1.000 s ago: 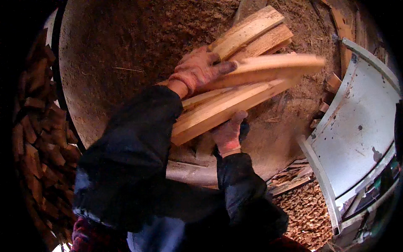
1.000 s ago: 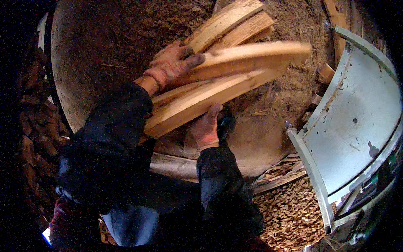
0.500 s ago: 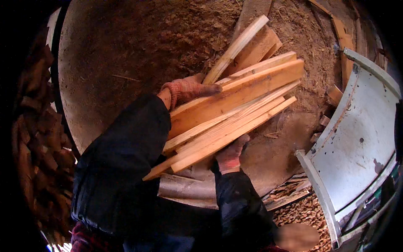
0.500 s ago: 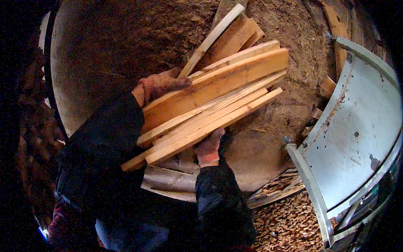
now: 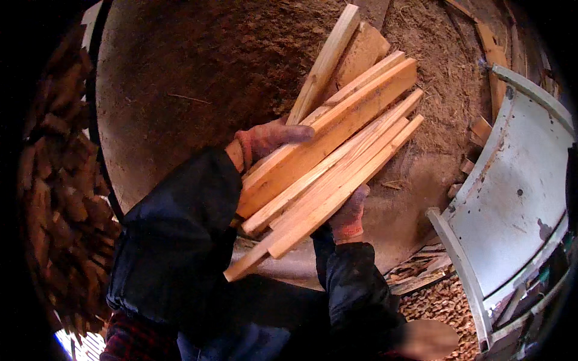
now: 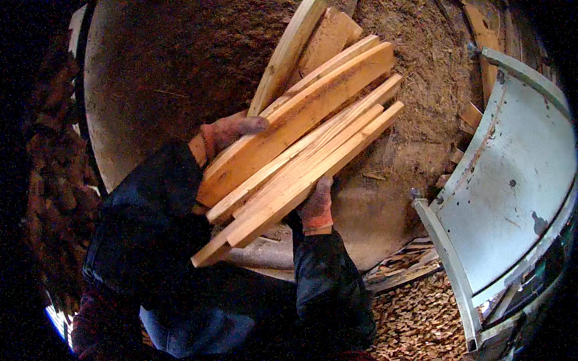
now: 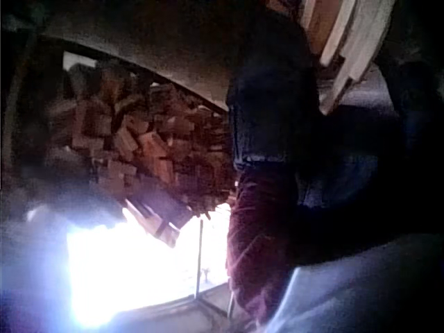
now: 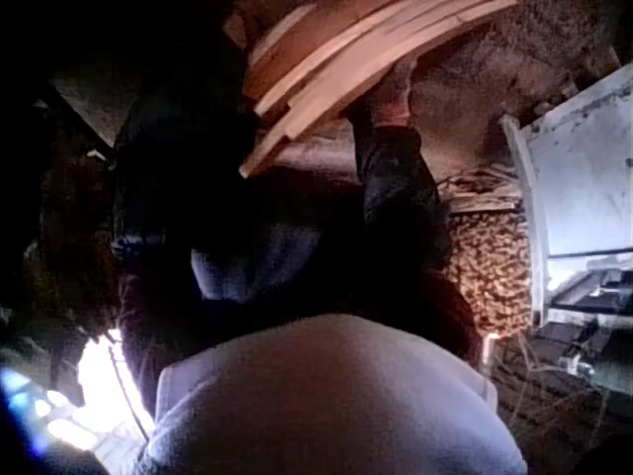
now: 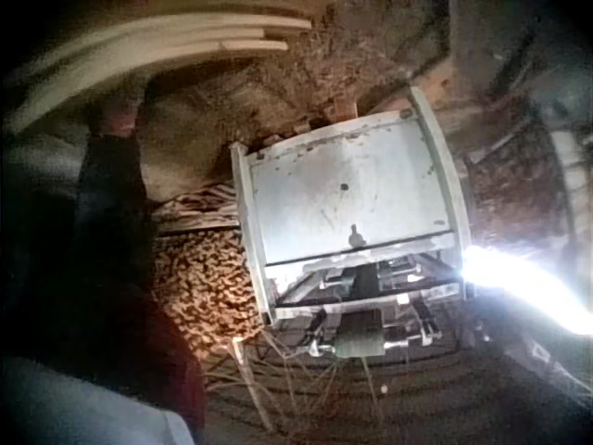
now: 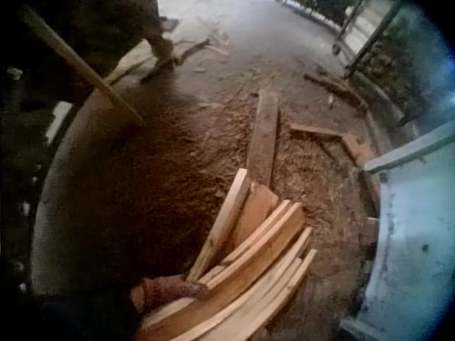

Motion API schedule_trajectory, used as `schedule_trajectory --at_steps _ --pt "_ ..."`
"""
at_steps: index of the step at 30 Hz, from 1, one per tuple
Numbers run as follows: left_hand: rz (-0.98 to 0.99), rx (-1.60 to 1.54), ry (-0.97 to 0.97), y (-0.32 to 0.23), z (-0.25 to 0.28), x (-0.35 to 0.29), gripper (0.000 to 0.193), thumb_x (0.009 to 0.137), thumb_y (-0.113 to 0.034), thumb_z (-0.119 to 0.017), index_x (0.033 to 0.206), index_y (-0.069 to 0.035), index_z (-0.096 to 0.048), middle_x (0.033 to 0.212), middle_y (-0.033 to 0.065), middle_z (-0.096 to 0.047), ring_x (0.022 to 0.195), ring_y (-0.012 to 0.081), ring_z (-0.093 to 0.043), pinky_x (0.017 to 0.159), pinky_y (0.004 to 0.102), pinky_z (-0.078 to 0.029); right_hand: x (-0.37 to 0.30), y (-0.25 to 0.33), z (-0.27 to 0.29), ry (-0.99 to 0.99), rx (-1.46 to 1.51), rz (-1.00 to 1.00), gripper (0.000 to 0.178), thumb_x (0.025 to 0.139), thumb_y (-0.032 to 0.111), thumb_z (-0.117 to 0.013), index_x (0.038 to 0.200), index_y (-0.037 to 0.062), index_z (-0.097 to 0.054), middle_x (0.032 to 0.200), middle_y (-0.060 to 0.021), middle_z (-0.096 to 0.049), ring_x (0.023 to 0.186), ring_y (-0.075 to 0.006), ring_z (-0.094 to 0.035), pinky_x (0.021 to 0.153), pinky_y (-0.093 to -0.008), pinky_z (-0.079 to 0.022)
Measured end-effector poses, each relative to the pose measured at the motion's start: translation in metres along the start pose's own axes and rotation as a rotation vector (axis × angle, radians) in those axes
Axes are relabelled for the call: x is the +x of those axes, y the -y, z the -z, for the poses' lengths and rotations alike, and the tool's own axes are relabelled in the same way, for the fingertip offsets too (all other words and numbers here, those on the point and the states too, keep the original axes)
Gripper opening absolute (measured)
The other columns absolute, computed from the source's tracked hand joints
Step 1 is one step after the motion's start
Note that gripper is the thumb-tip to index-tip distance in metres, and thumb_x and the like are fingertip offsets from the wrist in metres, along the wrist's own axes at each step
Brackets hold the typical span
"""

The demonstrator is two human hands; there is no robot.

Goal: The person picks up wooden planks from a pile on the floor and stacks them onto a metal rack. The person repeatedly bends down to gather planks and places them in an organized stack.

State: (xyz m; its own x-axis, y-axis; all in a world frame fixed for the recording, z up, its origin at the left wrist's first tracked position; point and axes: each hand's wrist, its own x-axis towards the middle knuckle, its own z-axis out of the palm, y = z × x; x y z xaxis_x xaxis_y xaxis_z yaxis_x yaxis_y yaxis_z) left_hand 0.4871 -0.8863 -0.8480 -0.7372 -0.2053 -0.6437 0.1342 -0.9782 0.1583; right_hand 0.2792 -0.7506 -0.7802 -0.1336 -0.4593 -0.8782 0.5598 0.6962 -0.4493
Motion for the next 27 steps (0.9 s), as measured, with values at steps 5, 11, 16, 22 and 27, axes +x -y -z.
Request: schedule_trajectory --at_steps 5,11,16,22,27 --pt "-0.205 -0.005 -0.013 -0.024 -0.087 -0.078 0.093 0.071 -0.034 -0.08 0.145 -0.001 -0.035 0.135 0.0167 -0.053 0.119 0.0249 -0.057 0.102 0.0389 -0.047 -0.057 0.035 -0.022 0.146 0.123 0.089 0.092 0.077 0.069 -0.062 0.138 0.0027 -0.04 0.126 -0.0129 -0.053 0.115 -0.0264 -0.054 0.098 -0.0405 -0.047" --pt "-0.082 0.404 -0.262 -0.068 -0.19 -0.217 0.096 0.066 -0.037 -0.084 0.144 -0.004 -0.038 0.13 0.0109 -0.056 0.115 0.0199 -0.054 0.1 0.0358 -0.044 -0.139 0.07 0.015 0.301 0.183 -0.029 0.064 0.088 0.048 -0.06 0.131 0.0016 -0.048 0.123 -0.0114 -0.058 0.112 -0.0216 -0.057 0.096 -0.038 -0.049" --pt "-0.645 0.283 -0.346 -0.077 -0.307 -0.326 0.102 0.065 -0.041 -0.084 0.146 -0.002 -0.035 0.132 0.0145 -0.056 0.118 0.0221 -0.052 0.104 0.0363 -0.041 -0.241 0.172 -0.043 0.472 -0.442 0.759 0.073 0.094 0.058 -0.043 0.141 0.0026 -0.037 0.129 -0.0139 -0.052 0.116 -0.0248 -0.053 0.098 -0.0407 -0.047" --pt "-0.849 0.341 -0.727 -0.07 -0.399 -0.483 0.103 0.064 -0.036 -0.087 0.144 0.002 -0.034 0.132 0.0171 -0.055 0.118 0.0212 -0.053 0.103 0.0328 -0.042 -0.284 0.294 -0.128 0.765 -0.377 0.238 0.066 0.093 0.05 -0.052 0.135 0.0002 -0.043 0.123 -0.013 -0.054 0.109 -0.0243 -0.053 0.097 -0.0385 -0.047" --pt "-1.267 -0.08 -0.793 -0.051 -0.386 -0.544 0.095 0.063 -0.014 -0.091 0.141 0.001 -0.038 0.129 0.0096 -0.057 0.11 0.0144 -0.054 0.093 0.031 -0.049 -0.386 0.329 -0.304 1.079 -0.792 0.457 0.052 0.097 0.045 -0.046 0.124 0.0016 -0.053 0.117 -0.0101 -0.06 0.103 -0.0226 -0.057 0.094 -0.0373 -0.047"
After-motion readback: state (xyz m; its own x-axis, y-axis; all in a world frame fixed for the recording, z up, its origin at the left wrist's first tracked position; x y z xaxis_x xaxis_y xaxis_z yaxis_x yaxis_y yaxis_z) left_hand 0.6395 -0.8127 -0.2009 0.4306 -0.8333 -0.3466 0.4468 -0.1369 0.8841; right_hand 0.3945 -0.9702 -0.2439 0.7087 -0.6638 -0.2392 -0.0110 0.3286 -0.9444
